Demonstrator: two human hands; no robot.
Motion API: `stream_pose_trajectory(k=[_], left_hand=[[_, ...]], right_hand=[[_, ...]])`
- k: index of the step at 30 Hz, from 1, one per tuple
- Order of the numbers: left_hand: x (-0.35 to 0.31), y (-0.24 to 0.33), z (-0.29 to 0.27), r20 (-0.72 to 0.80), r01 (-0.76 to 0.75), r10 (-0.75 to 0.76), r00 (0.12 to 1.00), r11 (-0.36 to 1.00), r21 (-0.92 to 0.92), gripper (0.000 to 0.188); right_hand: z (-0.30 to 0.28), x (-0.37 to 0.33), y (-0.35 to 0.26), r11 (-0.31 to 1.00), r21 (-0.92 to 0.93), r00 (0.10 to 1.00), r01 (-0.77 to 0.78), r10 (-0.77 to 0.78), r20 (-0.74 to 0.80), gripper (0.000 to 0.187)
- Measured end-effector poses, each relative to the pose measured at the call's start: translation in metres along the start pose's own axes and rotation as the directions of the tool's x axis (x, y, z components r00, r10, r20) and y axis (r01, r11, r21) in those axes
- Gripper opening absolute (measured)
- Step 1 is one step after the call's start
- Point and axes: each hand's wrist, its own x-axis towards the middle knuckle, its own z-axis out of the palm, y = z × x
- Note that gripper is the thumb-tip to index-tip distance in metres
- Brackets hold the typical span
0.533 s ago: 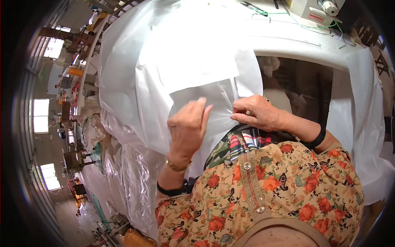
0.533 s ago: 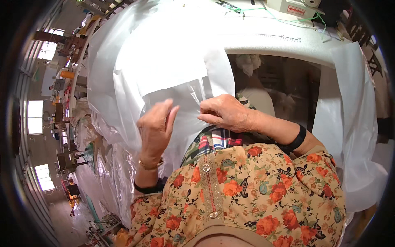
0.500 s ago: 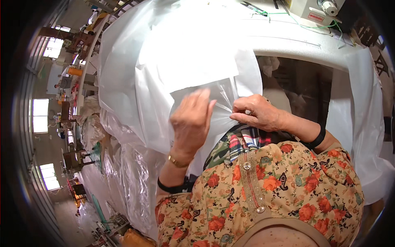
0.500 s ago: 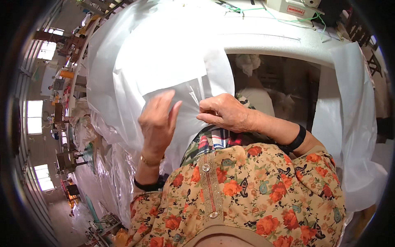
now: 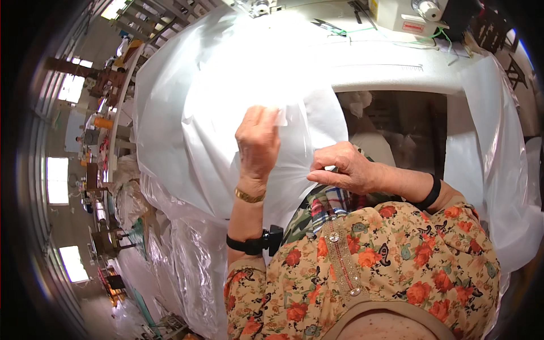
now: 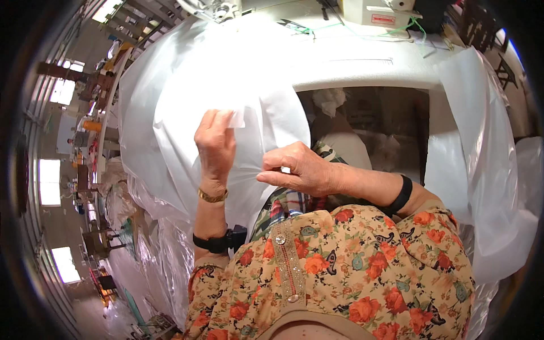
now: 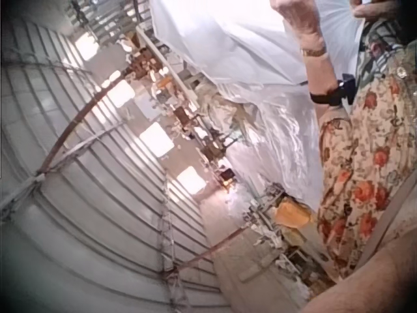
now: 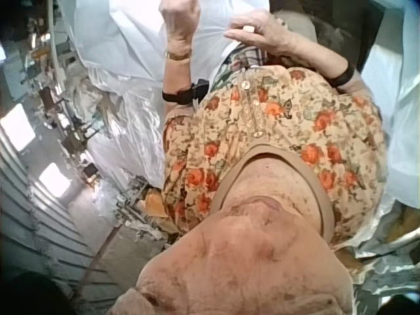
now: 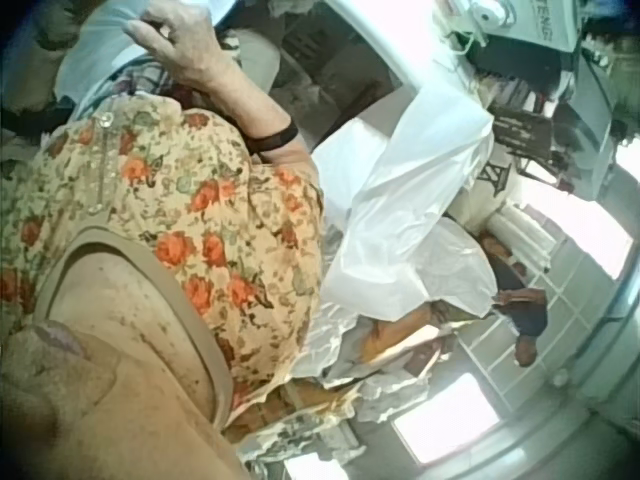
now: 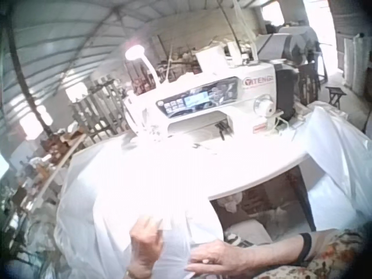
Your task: Sewing a large piece of white plastic or fabric material using an industrial sewing machine.
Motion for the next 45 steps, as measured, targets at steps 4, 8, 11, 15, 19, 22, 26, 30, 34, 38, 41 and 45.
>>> stream_pose_trajectory(k=[4, 8, 11, 15, 19, 22, 26, 30, 34, 38, 41, 45], left_hand=[[-0.045, -0.016, 0.014, 0.177, 0.399, -0.365, 0.914, 0.887, -0.231, 0.017], [-0.046, 0.002, 0.019, 0.205, 0.592, -0.558, 0.804, 0.72, -0.363, 0.02], [-0.034, 0.004, 0.012, 0.143, 0.365, -0.361, 0.922, 0.931, -0.005, 0.027], [-0.013, 0.016, -0.003, 0.025, 0.299, -0.298, 0.954, 0.949, -0.096, 0.009], [-0.017, 0.009, 0.002, 0.213, 0.407, -0.35, 0.912, 0.831, -0.378, 0.003], [-0.035, 0.0, 0.012, 0.421, 0.662, -0.513, 0.748, 0.545, -0.514, 0.006], [-0.027, 0.022, 0.015, 0.31, 0.71, -0.688, 0.656, 0.424, -0.562, 0.019], [-0.03, 0.011, 0.01, 0.284, 0.723, -0.694, 0.662, 0.491, -0.485, 0.021], [-0.038, 0.002, 0.009, 0.476, 0.726, -0.605, 0.639, 0.269, -0.633, 0.02], [-0.025, 0.014, 0.006, 0.581, 0.753, -0.581, 0.57, 0.086, -0.652, 0.016], [-0.026, 0.016, 0.004, 0.589, 0.752, -0.619, 0.519, 0.003, -0.659, 0.018], [-0.032, 0.008, 0.004, 0.553, 0.708, -0.641, 0.532, -0.021, -0.706, 0.019]], right_hand=[[0.001, 0.011, -0.003, 0.998, -0.015, 0.998, 0.069, -0.069, -0.006, 0.029], [0.008, 0.024, -0.004, 0.984, -0.034, 0.985, 0.173, -0.173, 0.009, 0.031], [0.01, 0.027, -0.004, 0.978, -0.051, 0.979, 0.203, -0.202, 0.017, 0.031], [0.011, 0.033, -0.007, 0.963, -0.106, 0.969, 0.247, -0.246, 0.023, 0.025], [0.013, 0.04, -0.014, 0.934, -0.181, 0.951, 0.308, -0.309, 0.023, 0.029], [0.015, 0.045, -0.015, 0.908, -0.223, 0.934, 0.355, -0.356, 0.039, 0.031], [0.02, 0.043, -0.005, 0.912, -0.259, 0.945, 0.319, -0.284, 0.162, 0.032], [0.017, 0.048, -0.014, 0.89, -0.316, 0.937, 0.329, -0.267, 0.223, 0.026], [0.019, 0.053, -0.014, 0.81, -0.397, 0.895, 0.431, -0.328, 0.303, 0.022], [0.021, 0.047, -0.002, 0.796, -0.473, 0.882, 0.378, -0.155, 0.444, 0.019], [0.021, 0.049, -0.007, 0.737, -0.485, 0.856, 0.472, -0.251, 0.451, 0.02], [0.023, 0.049, -0.008, 0.698, -0.518, 0.837, 0.495, -0.224, 0.498, 0.016]])
